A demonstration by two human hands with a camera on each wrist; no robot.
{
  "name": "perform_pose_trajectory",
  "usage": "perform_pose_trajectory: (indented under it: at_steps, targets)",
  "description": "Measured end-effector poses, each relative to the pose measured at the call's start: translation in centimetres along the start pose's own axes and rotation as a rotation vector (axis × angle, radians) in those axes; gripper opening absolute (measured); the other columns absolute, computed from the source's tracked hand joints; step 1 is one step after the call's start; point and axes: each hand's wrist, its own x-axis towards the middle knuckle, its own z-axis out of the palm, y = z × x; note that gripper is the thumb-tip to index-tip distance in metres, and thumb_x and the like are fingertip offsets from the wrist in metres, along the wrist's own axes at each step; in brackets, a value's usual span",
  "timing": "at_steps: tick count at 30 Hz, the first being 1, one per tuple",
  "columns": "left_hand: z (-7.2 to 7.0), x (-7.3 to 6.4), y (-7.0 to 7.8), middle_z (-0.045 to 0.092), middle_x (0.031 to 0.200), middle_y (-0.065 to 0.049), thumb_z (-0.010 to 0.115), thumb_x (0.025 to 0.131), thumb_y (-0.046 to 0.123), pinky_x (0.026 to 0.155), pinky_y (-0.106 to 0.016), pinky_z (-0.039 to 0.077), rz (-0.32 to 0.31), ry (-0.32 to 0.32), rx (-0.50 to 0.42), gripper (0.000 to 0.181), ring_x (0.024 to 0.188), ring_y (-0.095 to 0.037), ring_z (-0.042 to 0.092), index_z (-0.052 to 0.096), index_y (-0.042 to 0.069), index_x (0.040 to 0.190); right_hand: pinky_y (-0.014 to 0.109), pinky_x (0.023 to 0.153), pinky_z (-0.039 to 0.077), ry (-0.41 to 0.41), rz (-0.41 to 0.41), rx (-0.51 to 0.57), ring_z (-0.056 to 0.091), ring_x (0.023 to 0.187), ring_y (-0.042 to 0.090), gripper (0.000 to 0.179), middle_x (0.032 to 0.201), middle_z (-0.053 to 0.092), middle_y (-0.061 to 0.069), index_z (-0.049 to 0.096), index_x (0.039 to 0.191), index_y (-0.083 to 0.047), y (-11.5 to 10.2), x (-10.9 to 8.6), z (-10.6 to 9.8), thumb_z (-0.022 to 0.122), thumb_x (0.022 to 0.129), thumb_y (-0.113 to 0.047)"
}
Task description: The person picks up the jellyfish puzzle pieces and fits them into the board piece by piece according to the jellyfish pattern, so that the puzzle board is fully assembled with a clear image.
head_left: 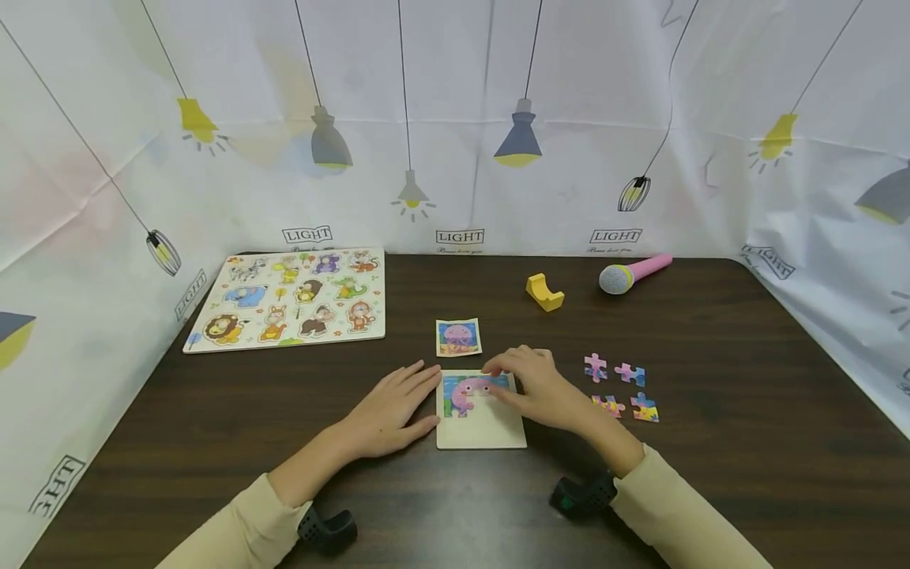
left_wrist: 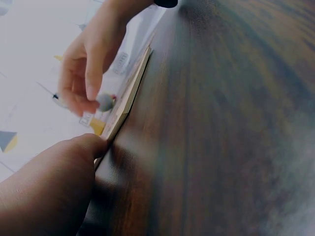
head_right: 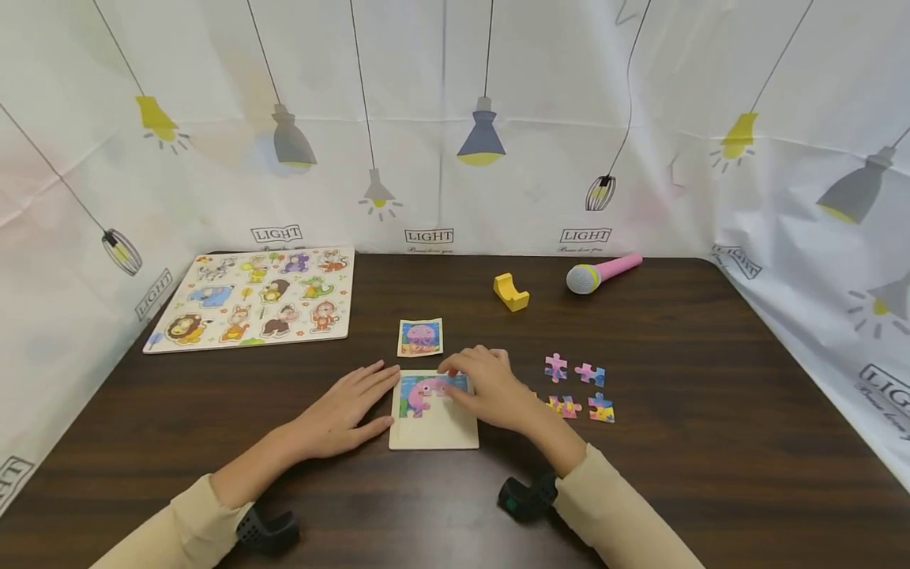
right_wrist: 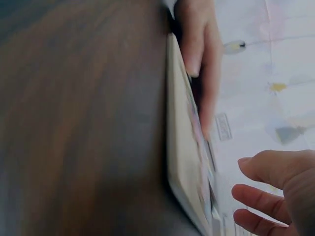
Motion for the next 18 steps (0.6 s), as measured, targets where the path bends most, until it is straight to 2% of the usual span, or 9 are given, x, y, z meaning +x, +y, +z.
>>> perform_pose_trajectory:
  at_steps: [8,15,18]
  targets:
    - [0.0,0.0,0.0,0.026,0.148,-0.008,0.041,0.094,0.048,0.108,-0.045,0.015,0.012,0.009,0.000,0.067,0.137,-0.026,0.016,0.028,0.005,0.144,0.044,0.085,0.042,0.084,0.076,0.003,0.048,0.104,0.022,0.028,0.109,0.059,0.004,0.061,0.111,-0.006,3.6,-3.6,-3.0,0.066,0.084,-0.012]
    - [-0.2,0.0,0.2,0.026,0.149,-0.007,0.042,0.093,0.051,0.108,-0.045,0.015,0.011,0.012,-0.022,0.071,0.137,-0.027,0.016,0.028,0.005,0.144,0.043,0.075,0.034,0.184,0.154,-0.069,0.042,0.097,0.027,0.034,0.113,0.055,0.014,0.058,0.115,-0.003,6.4,-6.7,-4.8,0.068,0.083,-0.011]
    - [-0.1,0.0,0.2,0.024,0.149,-0.006,0.041,0.092,0.053,0.108,-0.045,0.014,0.006,0.002,-0.020,0.072,0.137,-0.026,0.015,0.026,0.006,0.145,0.046,0.073,0.031,0.210,0.185,-0.081,0.041,0.099,0.034,0.038,0.115,0.053,0.017,0.056,0.118,-0.002,7.4,-7.8,-5.1,0.068,0.083,-0.012]
